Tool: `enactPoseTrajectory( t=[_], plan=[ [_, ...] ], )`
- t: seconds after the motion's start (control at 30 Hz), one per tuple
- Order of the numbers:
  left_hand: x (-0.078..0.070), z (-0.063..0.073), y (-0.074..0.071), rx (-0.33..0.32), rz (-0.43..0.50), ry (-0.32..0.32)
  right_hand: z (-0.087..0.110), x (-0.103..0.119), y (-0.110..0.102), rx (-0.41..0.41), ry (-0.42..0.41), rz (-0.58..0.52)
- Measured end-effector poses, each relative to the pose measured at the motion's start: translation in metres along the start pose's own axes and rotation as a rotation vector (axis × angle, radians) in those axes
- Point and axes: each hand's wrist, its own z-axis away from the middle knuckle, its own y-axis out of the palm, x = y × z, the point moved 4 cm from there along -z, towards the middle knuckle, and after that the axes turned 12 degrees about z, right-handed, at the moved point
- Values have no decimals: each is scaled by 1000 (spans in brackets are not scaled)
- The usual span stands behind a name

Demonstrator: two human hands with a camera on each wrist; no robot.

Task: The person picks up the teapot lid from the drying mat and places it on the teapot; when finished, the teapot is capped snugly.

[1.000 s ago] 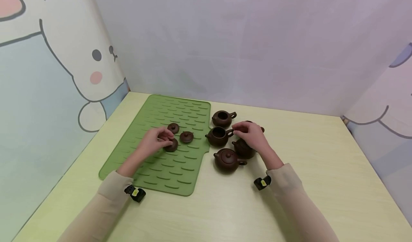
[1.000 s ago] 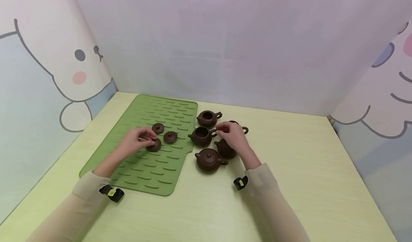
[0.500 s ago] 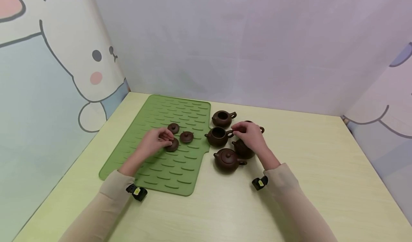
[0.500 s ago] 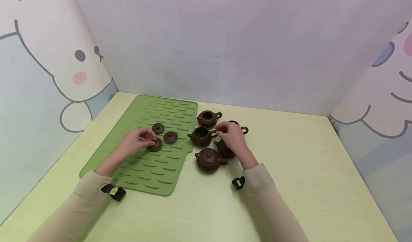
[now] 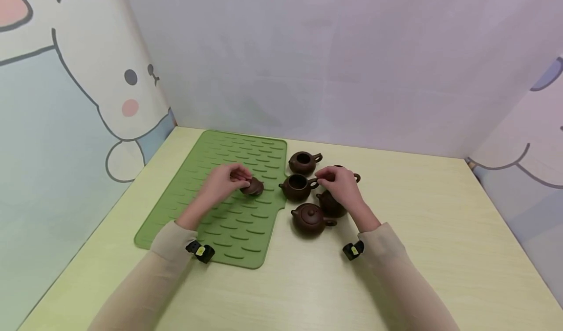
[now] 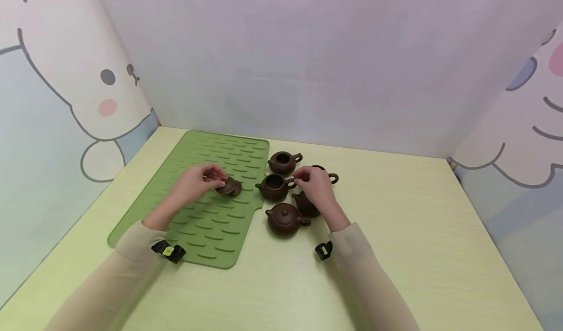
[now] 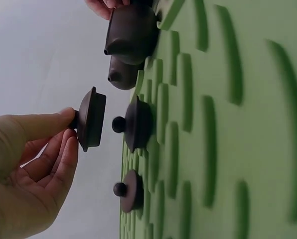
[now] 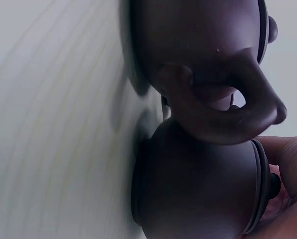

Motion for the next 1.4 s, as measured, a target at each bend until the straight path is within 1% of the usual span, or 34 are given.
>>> enactPoseTrajectory(
  t=[0.1,0.3,0.63,0.77,0.9,1.1,1.33,1.4],
  plan=[
    [-8,-7,5,9,18,10,0,0,0,0,0,-1],
    [-23,-17,18,34,41,63,0,0,-1,-1,4,-4],
    [-41,-31,37,69,68,125,0,1,0,-8,3,0],
    [-44,-38,45,76,75,138,0,1,0,-15,5,6],
    [-46,-43,53,83,93,134,0,2,0,-14,8,12],
    [-51,-48,63,85,88,155,0,3,-1,-13,9,11],
    [-55,-53,75,108,131,149,-1,3,-1,-13,10,12],
    [-55,-53,78,111,130,148,-1,2,-1,-11,12,8]
  ],
)
